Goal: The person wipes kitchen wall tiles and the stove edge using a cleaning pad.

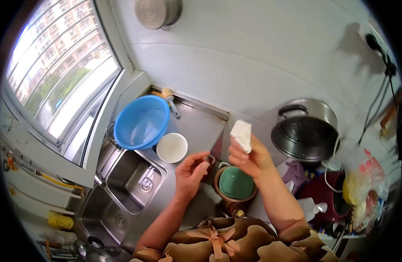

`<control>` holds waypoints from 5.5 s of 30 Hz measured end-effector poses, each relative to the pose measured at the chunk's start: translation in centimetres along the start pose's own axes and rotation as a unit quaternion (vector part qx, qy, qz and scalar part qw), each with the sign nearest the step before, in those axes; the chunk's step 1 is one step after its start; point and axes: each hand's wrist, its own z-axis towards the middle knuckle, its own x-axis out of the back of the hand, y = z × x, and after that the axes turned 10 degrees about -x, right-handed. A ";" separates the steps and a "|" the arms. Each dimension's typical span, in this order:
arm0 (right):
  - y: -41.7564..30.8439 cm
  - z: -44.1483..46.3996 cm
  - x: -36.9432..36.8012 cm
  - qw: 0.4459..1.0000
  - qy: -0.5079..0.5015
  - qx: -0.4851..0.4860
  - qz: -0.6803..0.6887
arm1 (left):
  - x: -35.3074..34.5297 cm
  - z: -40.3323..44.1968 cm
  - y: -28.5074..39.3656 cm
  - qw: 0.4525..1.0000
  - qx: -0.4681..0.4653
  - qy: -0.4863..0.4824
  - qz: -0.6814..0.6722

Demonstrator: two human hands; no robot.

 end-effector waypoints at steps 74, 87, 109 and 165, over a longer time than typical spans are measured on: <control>30.7 -135.8 -42.0 0.075 0.540 0.838 -0.026 | -97.4 -101.9 12.1 0.072 0.094 -0.978 -0.170; 29.3 -160.0 -54.5 -0.255 0.821 0.511 0.023 | -116.1 -115.8 11.2 0.090 0.130 -0.981 -0.111; 33.8 -170.8 -61.4 -0.467 0.825 0.229 0.222 | -140.6 -141.8 28.2 0.067 0.115 -0.913 -0.387; 33.3 -177.4 -62.6 -0.416 0.812 -0.064 0.404 | -143.2 -156.1 39.1 -0.081 -0.074 -0.849 -0.516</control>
